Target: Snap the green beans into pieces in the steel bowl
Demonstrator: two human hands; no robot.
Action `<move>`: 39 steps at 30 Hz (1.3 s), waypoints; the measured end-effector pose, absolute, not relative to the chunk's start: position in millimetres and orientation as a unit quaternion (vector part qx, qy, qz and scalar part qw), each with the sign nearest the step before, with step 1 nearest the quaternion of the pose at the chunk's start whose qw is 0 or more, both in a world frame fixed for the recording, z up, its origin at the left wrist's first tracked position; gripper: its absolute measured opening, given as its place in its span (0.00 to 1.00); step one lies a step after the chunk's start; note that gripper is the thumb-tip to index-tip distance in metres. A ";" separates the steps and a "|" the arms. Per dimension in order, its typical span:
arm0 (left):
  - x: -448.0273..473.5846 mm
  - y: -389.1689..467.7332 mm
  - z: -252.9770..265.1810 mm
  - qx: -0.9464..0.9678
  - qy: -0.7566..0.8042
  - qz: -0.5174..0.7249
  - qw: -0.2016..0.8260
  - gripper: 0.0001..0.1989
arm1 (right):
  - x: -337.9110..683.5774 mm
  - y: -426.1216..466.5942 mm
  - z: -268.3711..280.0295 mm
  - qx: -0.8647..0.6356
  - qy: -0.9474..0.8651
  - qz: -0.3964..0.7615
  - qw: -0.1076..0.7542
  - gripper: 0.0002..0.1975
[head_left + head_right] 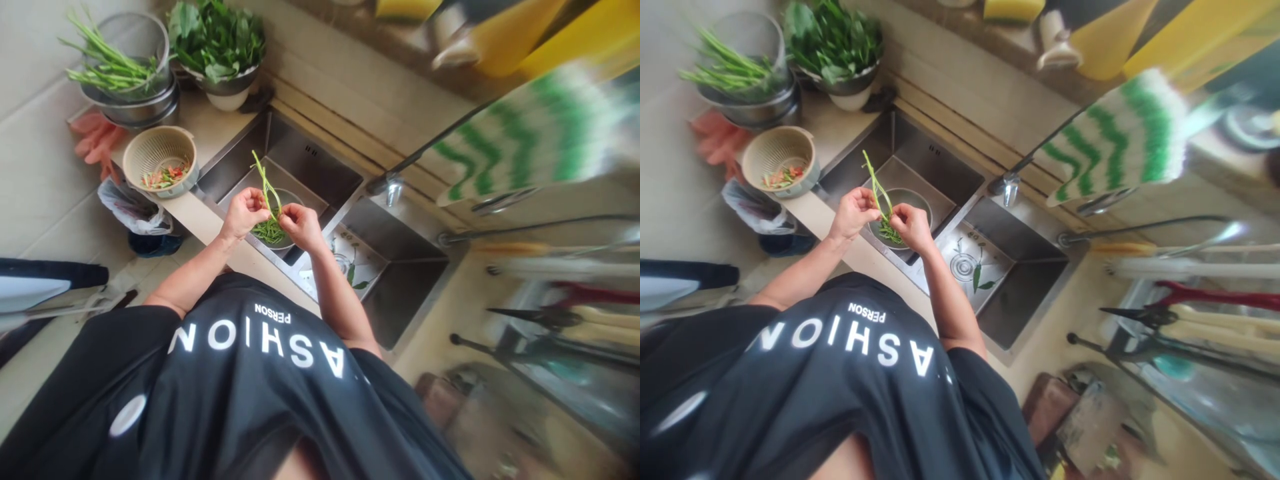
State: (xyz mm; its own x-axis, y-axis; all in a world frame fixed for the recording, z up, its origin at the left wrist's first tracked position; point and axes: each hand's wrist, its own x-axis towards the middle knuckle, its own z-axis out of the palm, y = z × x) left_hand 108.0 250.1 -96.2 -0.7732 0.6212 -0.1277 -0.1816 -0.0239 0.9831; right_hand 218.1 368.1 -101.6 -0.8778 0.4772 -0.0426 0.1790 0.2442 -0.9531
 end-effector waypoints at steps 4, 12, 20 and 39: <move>106.6 249.3 -98.3 0.167 0.633 0.699 0.288 0.17 | 218.8 371.1 -105.8 -0.222 -0.775 0.577 0.132 0.08; 98.1 240.3 -99.1 0.195 0.676 0.650 0.286 0.16 | 221.0 385.7 -118.9 -0.270 -0.694 0.646 0.169 0.07; 75.5 219.3 -112.8 0.218 0.773 0.567 0.184 0.14 | 235.4 427.5 -114.6 -0.288 -0.516 0.764 0.259 0.15; 81.4 233.4 -88.7 0.119 0.567 0.634 0.513 0.11 | 239.5 425.0 -117.6 -0.266 -0.635 0.651 0.319 0.13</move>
